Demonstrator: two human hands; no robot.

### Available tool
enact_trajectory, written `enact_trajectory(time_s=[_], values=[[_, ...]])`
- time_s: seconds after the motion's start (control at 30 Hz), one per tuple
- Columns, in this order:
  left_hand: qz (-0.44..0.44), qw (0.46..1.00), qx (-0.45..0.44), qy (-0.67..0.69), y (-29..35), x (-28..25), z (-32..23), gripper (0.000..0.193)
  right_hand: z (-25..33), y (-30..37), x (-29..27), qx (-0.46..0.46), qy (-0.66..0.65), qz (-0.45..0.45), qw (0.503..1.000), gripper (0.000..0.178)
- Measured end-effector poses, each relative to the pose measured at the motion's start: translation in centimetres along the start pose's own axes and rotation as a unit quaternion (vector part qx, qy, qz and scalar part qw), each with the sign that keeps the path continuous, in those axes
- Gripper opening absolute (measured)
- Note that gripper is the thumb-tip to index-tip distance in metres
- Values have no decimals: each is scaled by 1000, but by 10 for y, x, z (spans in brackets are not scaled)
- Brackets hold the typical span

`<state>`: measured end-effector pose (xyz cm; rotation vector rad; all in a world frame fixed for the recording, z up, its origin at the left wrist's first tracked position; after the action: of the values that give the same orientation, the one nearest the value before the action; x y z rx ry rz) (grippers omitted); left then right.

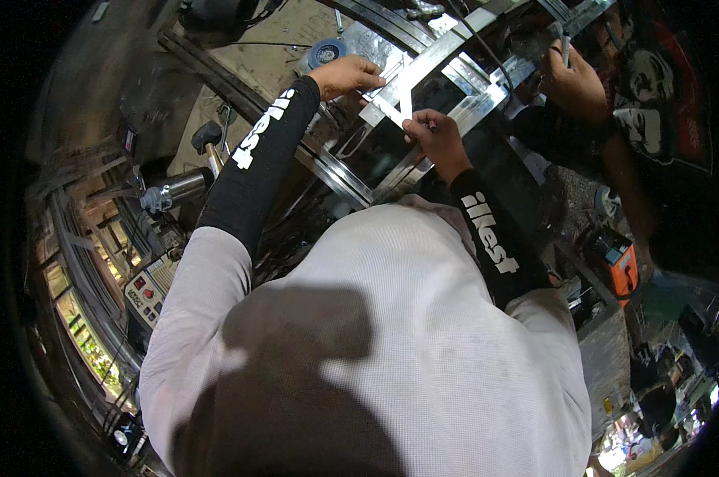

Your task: The person measures and marks metal bars on a workbench, then uses an angle grinder to cut and grind the metal, producing sparks. The person repeatedly measures, marks, and grinds different sections of the metal frame.

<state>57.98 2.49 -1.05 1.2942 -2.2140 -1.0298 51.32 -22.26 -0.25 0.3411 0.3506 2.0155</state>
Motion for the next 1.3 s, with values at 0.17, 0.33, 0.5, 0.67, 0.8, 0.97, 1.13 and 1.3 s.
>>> enact_trajectory(time_s=[0.17, 0.33, 0.5, 0.67, 0.8, 0.97, 1.13, 1.3], values=[[6, 999, -14, 48, -2, 9, -3, 26, -8, 10, -1, -2, -24, -47, 999, 19], [67, 992, -14, 105, -4, 10, -3, 24, -10, 14, -5, -38, -9, -21, 999, 36], [73, 993, -14, 92, -6, 11, 1, 22, -11, 16, -10, -28, -32, -4, 999, 41], [77, 993, -13, 85, -10, 11, 5, 25, -17, 14, -10, -15, -41, -6, 999, 44], [68, 994, 0, 86, -12, 13, 10, 26, -22, 13, -13, -18, -14, -25, 999, 44], [65, 994, 34, 80, -11, 14, 13, 29, -23, 11, -13, -1, 11, -53, 999, 50], [34, 996, 39, 70, -11, 13, 18, 36, 6, 28, -31, -157, 124, -216, 956, 53], [36, 990, 29, 131, -12, 18, 24, 42, 28, 51, -27, -243, 87, -246, 934, 30]])
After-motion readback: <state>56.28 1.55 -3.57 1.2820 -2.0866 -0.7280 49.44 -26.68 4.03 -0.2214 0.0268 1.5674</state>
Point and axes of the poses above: each hand's wrist, its own y-axis away from the middle knuckle, its own x-axis out of the palm, z = x × y, the point moved 3 cm from there along -y, towards the middle knuckle, and after that the axes turned 8 degrees about -x, right-handed, at the moved point
